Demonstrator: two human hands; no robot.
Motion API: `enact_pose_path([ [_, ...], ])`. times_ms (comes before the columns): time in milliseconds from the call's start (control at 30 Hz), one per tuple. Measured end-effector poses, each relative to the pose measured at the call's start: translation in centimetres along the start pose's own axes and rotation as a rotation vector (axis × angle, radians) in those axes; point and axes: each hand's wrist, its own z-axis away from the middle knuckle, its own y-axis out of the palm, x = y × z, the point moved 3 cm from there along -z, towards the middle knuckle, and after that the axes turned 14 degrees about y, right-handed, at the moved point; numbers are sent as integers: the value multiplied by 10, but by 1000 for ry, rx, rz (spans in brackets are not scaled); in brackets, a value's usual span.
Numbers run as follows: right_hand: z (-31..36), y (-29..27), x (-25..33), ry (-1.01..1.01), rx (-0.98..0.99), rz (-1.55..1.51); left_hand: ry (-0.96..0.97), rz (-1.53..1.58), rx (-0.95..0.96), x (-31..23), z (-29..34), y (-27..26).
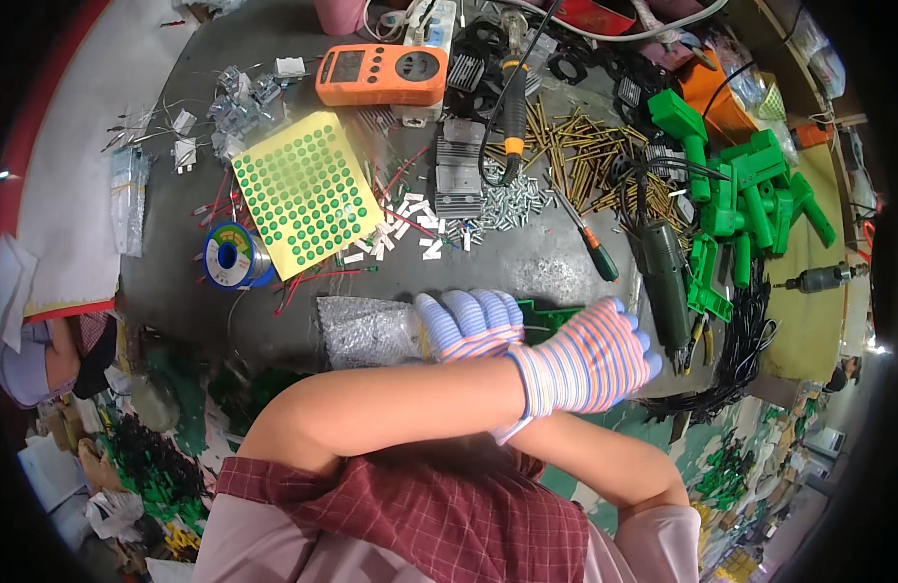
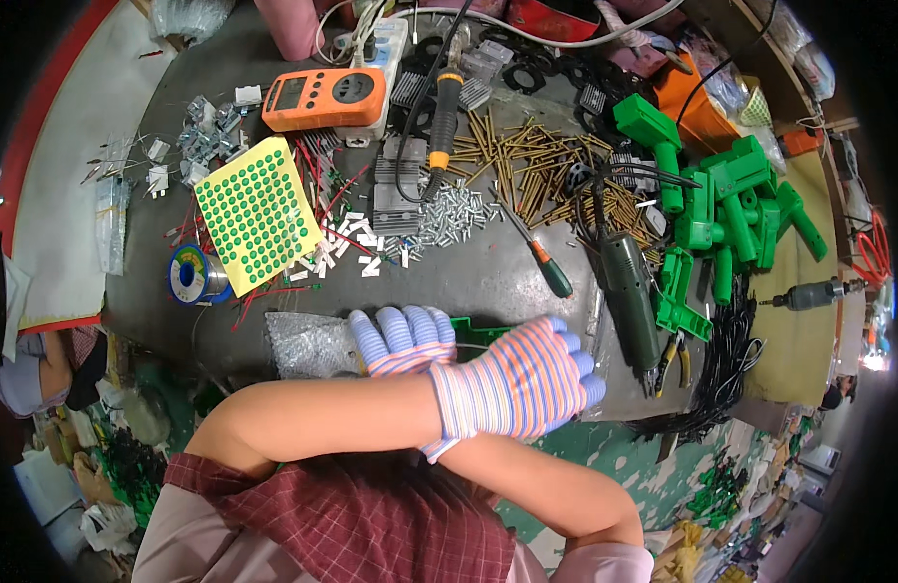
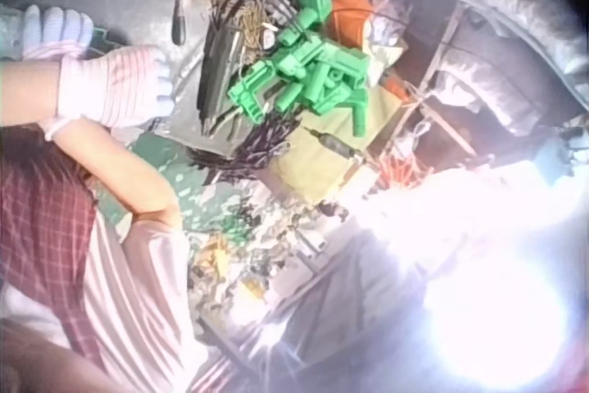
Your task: Assembling a handheld electronic tool by installing internal components and soldering wires within a plastic housing.
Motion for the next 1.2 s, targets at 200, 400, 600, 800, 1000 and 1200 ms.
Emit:
enact_pose_path([
  [200,4,-3,2,99,24,-43,24,14,-448,13,27,-57],
  [400,13,-43,-7,129,-261,-403,-492,-361,-390,106,162,-119],
  [600,29,-73,-82,293,-353,-18,-575,-512,278,152,194,-118],
  [800,51,-53,-94,365,-244,-132,-458,-628,537,150,181,-116],
  [1000,58,-58,-97,436,-316,-240,-370,-689,220,143,204,-129],
  [1200,64,-79,-82,373,-438,-302,-464,-471,-465,74,194,-149],
])
